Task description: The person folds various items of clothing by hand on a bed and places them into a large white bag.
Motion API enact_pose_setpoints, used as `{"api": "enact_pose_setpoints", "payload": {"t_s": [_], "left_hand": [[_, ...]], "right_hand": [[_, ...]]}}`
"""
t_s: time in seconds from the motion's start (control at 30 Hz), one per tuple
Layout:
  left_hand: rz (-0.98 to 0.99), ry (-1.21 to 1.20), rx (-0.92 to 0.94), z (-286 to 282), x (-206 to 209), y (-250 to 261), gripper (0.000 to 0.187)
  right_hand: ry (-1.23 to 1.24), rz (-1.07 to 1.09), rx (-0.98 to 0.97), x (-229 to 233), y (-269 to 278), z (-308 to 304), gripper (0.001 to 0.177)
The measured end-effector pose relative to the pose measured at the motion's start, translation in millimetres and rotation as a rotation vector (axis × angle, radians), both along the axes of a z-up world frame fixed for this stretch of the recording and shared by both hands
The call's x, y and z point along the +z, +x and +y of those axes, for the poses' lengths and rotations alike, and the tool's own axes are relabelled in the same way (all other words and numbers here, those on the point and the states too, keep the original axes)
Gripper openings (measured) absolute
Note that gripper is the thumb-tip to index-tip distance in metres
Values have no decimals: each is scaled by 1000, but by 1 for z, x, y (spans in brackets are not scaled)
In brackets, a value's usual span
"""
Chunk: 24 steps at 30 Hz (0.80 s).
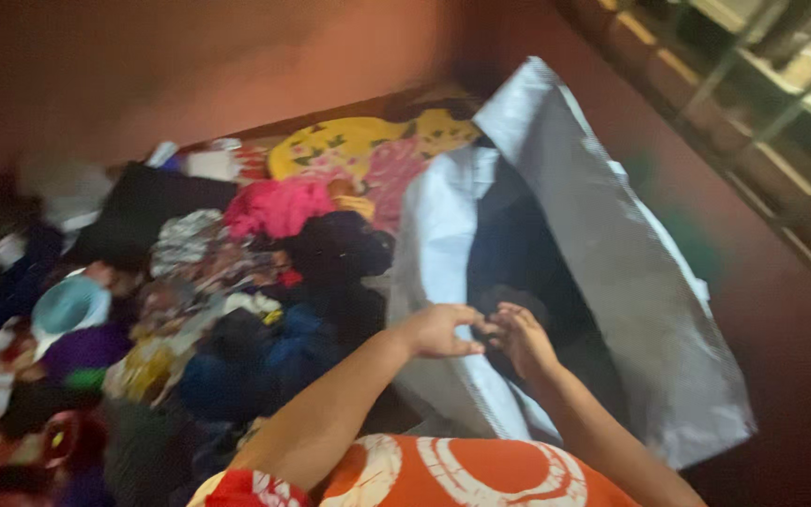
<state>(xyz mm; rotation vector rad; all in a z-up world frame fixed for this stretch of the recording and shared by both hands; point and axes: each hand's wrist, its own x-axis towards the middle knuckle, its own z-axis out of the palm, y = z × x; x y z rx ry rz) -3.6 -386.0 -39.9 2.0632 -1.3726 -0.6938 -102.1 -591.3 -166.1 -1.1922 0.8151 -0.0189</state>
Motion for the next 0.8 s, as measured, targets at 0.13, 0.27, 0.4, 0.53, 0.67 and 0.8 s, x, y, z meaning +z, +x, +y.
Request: {"api": "enact_pose_setpoints", "payload": {"t_s": [0.13,0.27,0.4,0.53,0.67,0.8], "left_hand": [[203,-449,113,47,-21,13,37],[697,-590,409,112,-40,7,38],[651,-632,721,203,-56,0,32],[660,-684,1106,302,-62,-17,32],[755,-775,1328,382,-60,-30,33],[714,-962,1449,453,-57,-44,35]], "right_hand": [[63,-274,137,102,-10,39,29],[-427,-42,294,164,-18,72,10],[-219,-46,274,131,0,73,10],[-138,-304,513,77,31,82,19],[-229,-194,692,74,53,121,21],[-232,-259,813,87,72,178,25]]}}
